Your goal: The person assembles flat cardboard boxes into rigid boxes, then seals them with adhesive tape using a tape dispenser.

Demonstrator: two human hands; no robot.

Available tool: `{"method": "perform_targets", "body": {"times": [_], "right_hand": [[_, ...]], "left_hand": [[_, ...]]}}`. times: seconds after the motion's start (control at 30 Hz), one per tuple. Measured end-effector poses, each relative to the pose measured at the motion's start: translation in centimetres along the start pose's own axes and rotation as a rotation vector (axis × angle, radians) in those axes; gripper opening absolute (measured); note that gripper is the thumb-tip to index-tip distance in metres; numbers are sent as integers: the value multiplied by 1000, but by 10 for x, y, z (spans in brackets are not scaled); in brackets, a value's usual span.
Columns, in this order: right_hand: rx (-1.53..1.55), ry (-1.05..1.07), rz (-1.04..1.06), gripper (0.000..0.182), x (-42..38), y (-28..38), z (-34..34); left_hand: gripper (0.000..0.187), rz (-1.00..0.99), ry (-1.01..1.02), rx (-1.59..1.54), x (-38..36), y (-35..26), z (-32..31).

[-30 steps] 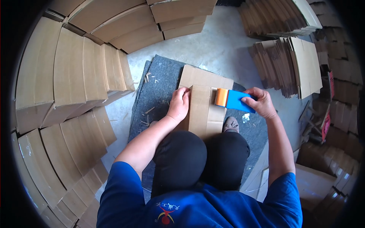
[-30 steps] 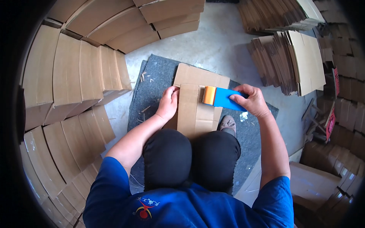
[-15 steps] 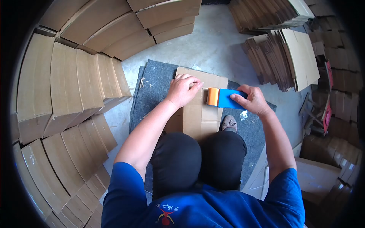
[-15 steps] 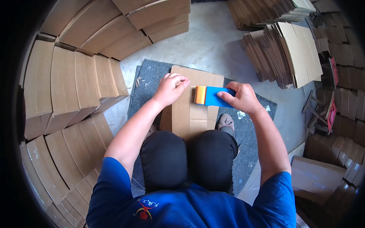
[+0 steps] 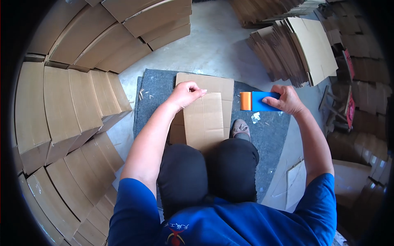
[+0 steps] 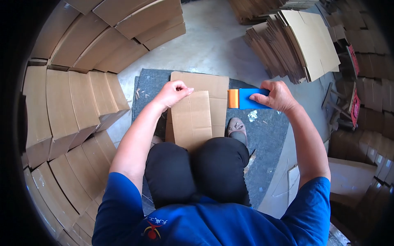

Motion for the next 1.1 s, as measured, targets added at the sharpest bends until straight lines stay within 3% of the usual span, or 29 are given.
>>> {"method": "perform_targets", "body": {"times": [0.1,0.23,0.33,0.43,0.5,0.53,0.63,0.73,0.83,0.97,1.03,1.07,1.1], "right_hand": [[-223,-45,67,54,17,9,-27],[-440,-86,81,48,26,69,-64],[-448,-214,-38,41,7,97,-62],[-453,-302,-17,36,-1,107,-65],[-497,-365,48,34,-4,116,-63],[-492,-370,59,34,-4,116,-63],[-514,-344,28,35,-4,118,-66],[-526,-320,98,33,0,116,-90],[-504,-176,37,31,15,80,-147],[-519,-137,-52,31,22,79,-149],[-533,-140,30,35,18,90,-150],[-541,-114,146,40,21,91,-162],[-547,-108,143,40,24,82,-168]], "left_hand": [[33,-2,-10,12,-4,-3,-1],[33,21,-40,14,-5,-1,3],[31,19,-42,-95,-4,6,-1],[36,97,-83,-261,-4,31,1],[41,67,-373,-791,-12,56,19],[37,157,-488,-896,-20,79,27],[26,239,-785,-731,-55,109,58],[23,132,-653,-630,-77,100,57],[29,44,-320,-582,-97,73,25],[59,-2,1,-492,-125,46,2],[72,-77,40,-205,-127,33,1],[85,-40,107,-203,-125,33,-6],[85,-40,110,-211,-119,33,-11]]}}
Point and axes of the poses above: each hand's wrist, its own x-axis towards the middle knuckle, its own z-axis out of the back of the hand, y = z × x, the point moved 10 cm from there along x, towards the middle knuckle, and after that the axes turned 2 degrees about x, right-handed, at the moved point
